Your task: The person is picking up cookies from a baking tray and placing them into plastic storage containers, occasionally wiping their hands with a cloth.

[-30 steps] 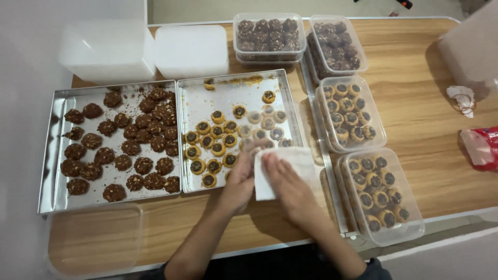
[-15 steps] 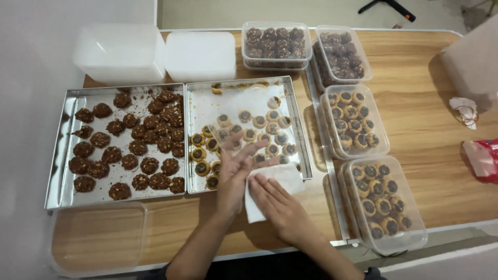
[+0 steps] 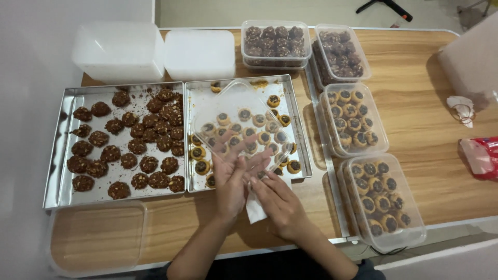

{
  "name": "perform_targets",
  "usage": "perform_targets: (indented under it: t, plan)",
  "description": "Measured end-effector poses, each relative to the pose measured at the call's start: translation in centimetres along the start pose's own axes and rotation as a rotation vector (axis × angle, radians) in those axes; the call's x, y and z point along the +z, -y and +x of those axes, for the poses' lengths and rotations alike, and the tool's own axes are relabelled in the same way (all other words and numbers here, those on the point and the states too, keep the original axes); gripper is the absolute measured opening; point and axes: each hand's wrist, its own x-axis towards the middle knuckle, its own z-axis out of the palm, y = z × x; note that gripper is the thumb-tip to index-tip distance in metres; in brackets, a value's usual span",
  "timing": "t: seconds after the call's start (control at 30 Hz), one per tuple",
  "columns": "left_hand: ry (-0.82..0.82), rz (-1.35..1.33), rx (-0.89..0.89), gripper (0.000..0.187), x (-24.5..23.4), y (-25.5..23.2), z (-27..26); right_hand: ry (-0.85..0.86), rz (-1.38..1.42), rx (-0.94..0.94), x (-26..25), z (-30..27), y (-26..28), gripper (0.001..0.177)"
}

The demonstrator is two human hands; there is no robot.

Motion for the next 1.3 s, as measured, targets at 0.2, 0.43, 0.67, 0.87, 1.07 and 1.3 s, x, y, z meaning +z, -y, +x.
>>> perform_targets:
  t: [0.2, 0.43, 0.67, 0.87, 1.07, 1.3]
  plan:
    - [-0.007, -0.068, -0.055, 0.048, -0.1, 0.5, 0.0, 0.054, -0.265, -0.017, -0.8, -2.6, -3.1, 0.044]
    - [0.108, 0.052, -0.189, 0.057, 0.0, 1.1, -0.2, -0.25, -0.026, 0.657, -2.9, -2.4, -3.3, 0.054]
    - [0.106, 0.357, -0.33, 0.073, -0.7, 3.0, -1.0, 0.179, 0.071, 0.284, 1.4, -3.1, -3.2, 0.073]
    - [0.426, 0.462, -0.168, 0.094, -0.3, 1.0, -1.3, 0.234, 0.451, 0.507, -0.9, -1.7, -2.3, 0.094]
    - [0.201, 0.909, 0.285, 0.05, -0.5, 1.2, -0.5, -0.326, 0.275, 1.339, -1.5, -4.8, -2.0, 0.048]
    - [0.011, 0.648, -0.202, 0.088, -0.1, -0.6, 0.1, -0.758, 1.087, 1.436, 0.0, -7.5, -4.6, 0.046]
